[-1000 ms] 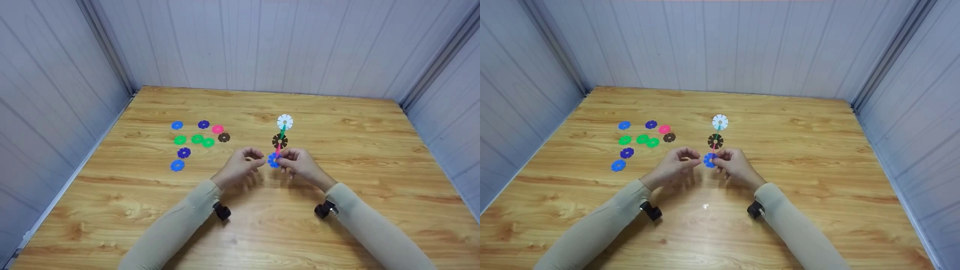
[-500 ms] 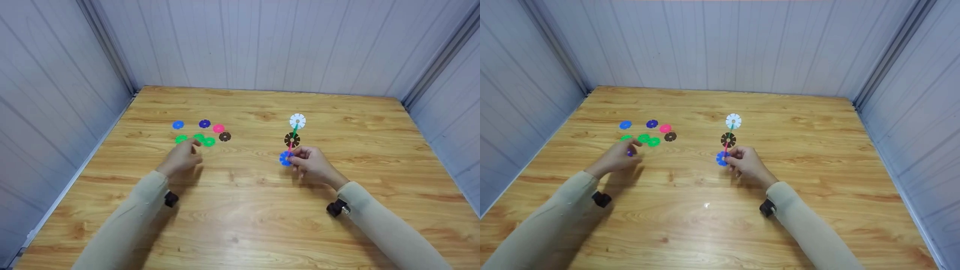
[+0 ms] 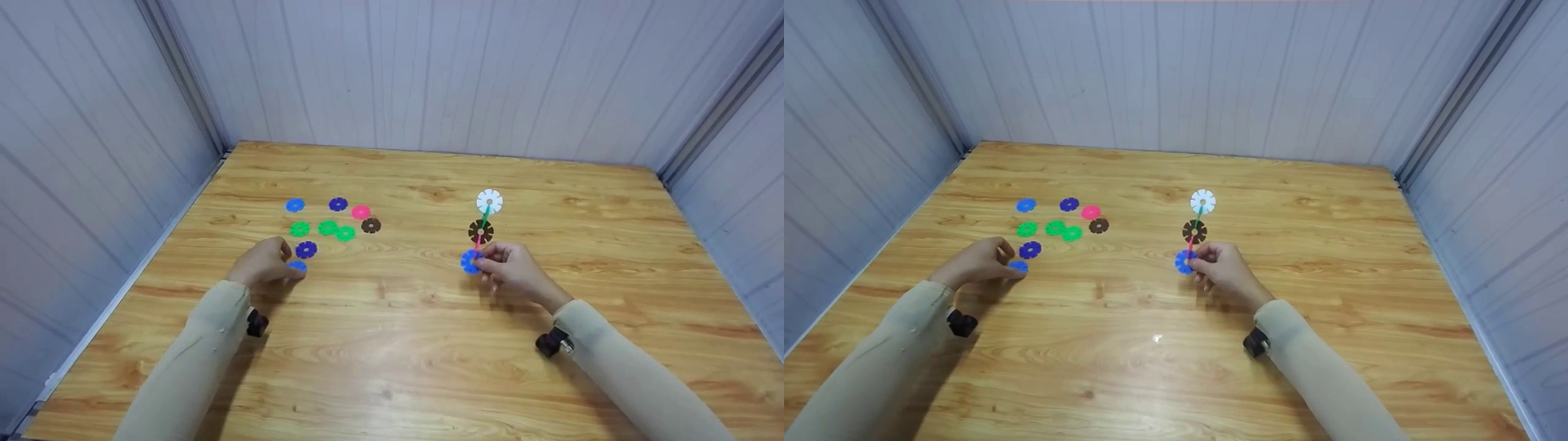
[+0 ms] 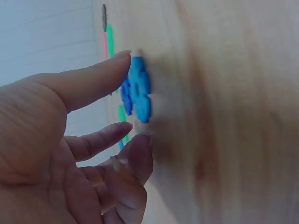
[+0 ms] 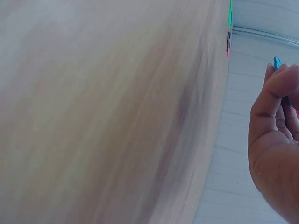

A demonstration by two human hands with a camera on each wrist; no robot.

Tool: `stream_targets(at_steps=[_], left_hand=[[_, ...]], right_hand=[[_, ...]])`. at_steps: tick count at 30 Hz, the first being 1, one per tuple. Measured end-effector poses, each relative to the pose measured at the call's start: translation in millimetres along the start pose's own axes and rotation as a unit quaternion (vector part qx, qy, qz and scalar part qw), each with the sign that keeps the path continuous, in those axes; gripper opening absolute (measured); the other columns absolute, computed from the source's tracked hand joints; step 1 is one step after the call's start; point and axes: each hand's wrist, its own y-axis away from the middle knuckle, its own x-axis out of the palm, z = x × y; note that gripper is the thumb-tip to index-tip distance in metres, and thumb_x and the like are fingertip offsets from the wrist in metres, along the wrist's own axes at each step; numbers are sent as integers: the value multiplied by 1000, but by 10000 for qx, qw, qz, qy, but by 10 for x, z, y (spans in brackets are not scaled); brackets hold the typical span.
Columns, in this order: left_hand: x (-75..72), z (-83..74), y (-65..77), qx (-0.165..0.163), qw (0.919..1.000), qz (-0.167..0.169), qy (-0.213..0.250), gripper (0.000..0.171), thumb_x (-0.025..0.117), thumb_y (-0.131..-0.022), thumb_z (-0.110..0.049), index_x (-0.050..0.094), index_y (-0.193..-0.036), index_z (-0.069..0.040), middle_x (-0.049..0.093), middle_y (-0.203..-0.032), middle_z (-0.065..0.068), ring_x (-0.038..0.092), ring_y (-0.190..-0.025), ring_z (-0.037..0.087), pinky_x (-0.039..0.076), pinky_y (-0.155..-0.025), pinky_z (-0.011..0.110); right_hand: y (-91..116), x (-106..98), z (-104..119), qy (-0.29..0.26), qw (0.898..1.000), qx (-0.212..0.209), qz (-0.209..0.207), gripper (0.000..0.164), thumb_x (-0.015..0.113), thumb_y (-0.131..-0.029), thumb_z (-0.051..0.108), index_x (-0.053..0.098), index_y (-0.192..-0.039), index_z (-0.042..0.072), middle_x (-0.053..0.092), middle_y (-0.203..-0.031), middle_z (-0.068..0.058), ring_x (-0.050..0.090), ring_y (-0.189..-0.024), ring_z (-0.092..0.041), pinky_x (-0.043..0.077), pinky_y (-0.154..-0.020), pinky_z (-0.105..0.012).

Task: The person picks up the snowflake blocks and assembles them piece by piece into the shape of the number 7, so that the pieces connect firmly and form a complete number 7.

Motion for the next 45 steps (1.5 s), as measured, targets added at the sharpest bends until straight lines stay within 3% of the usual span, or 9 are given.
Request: stream_targets(at_steps=[4,8,15,23,29,32,34,40,45], left_hand=[[35,-2,-28,-72,9996,-41,265,43,79,-85,-24,54,-106,3,57,-91,10,51,-71,19,44,-62,32],[84,-66,-56,37,9995,-120,287,40,81,-82,-21,54,-101,1,55,-87,8,50,-74,20,43,-61,31],[256,-275,-118,662,9976,-197,-21,25,78,-84,-10,60,-98,0,61,-93,10,55,-82,23,48,-71,35],[504,-623,-216,1380,9887,-400,436,8,71,-87,-4,67,-94,-5,64,-92,7,58,-86,22,51,-77,38],[748,-872,-318,1962,9730,-575,1074,6,72,-90,-7,69,-94,-8,66,-88,3,62,-81,18,54,-72,33],[855,-1002,-353,2356,9625,-661,1167,7,74,-90,-9,68,-95,-8,66,-87,2,63,-80,16,55,-70,31],[923,-1086,-367,2608,9564,-684,1124,7,73,-90,-8,68,-95,-8,66,-87,1,63,-79,15,54,-69,30],[1118,-1324,-428,3320,9384,-773,567,4,72,-91,-10,69,-92,-8,68,-84,-1,60,-72,10,52,-64,26],[1259,-1465,-459,3971,9126,-950,188,6,74,-88,-7,69,-87,-10,70,-83,-2,62,-72,8,52,-64,22]], right_hand=[[-13,2,-13,-72,10000,-7,-29,16,66,-94,2,61,-102,-11,64,-79,-22,59,-57,-13,51,-48,-24],[-22,-8,-13,-106,9999,-55,-84,17,67,-93,2,60,-101,-11,64,-75,-19,59,-55,-13,50,-46,-24],[10,-16,-22,-157,9998,40,-144,15,67,-93,2,61,-101,-9,65,-80,-21,61,-58,-14,50,-47,-23],[24,-18,-41,-283,9996,-3,-65,16,67,-93,2,61,-103,-9,65,-82,-20,61,-58,-14,50,-48,-23],[13,0,-34,-309,9994,28,135,17,66,-94,3,61,-104,-10,67,-83,-19,61,-59,-14,50,-48,-23],[2,10,-45,-273,9995,85,144,19,67,-93,3,64,-106,-9,68,-82,-16,61,-58,-14,50,-47,-23],[6,14,-54,-259,9995,139,146,20,67,-93,3,64,-109,-9,69,-82,-12,62,-58,-13,50,-47,-23],[0,24,-66,156,9997,44,161,21,66,-95,4,65,-110,-10,68,-80,-21,61,-57,-12,50,-46,-24],[7,54,-53,404,9990,79,197,19,66,-95,5,67,-108,-8,67,-79,-22,60,-55,-13,49,-45,-23]])
